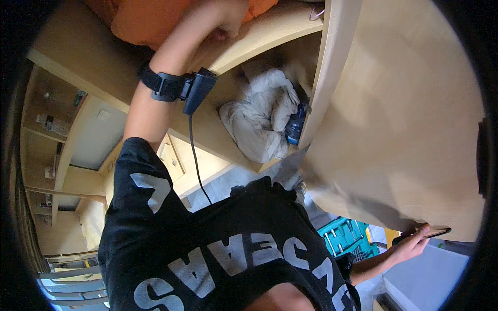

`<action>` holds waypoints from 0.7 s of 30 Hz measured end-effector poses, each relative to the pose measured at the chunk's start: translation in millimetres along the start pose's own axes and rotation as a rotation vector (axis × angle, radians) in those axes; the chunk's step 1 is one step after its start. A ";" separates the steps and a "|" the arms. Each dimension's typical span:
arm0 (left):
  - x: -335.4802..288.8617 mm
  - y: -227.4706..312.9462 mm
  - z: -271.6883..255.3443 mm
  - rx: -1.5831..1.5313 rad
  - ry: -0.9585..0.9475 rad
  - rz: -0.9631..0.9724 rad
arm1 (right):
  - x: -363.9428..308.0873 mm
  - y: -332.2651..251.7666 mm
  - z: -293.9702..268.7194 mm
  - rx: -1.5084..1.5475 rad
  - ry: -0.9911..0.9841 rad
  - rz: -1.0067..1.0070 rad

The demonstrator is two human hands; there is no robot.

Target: The person removes a cabinet door, carries it across the room, and reattaches it to a different cabinet using a screwdriver. They align the door and tighten the hinge screws to secure it in place.

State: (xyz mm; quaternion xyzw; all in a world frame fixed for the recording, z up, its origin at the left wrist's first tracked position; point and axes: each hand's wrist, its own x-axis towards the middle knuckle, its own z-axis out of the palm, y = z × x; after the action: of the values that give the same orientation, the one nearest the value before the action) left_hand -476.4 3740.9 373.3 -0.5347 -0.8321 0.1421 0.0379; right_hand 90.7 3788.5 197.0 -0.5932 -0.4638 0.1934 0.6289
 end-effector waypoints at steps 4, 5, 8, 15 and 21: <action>12.3 3.5 -1.2 0.085 -0.100 -0.024 | 2.0 4.6 -3.1 -0.008 -0.011 0.026; 14.5 3.8 -0.7 0.099 -0.114 -0.029 | 2.8 6.1 -4.2 -0.013 -0.018 0.023; 22.3 5.4 -0.8 0.136 -0.154 -0.043 | 5.0 10.8 -7.4 -0.005 -0.046 0.020; 30.8 6.9 -2.8 0.181 -0.199 -0.053 | 5.7 12.9 -9.6 0.013 -0.088 0.013; 34.0 7.1 -4.2 0.201 -0.217 -0.062 | 7.6 16.6 -11.8 -0.021 -0.085 0.015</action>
State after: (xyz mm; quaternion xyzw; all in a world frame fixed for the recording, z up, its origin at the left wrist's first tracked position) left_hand -483.7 3775.1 372.4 -0.4836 -0.8291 0.2805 0.0055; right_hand 109.1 3791.5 186.0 -0.5944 -0.4876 0.2182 0.6011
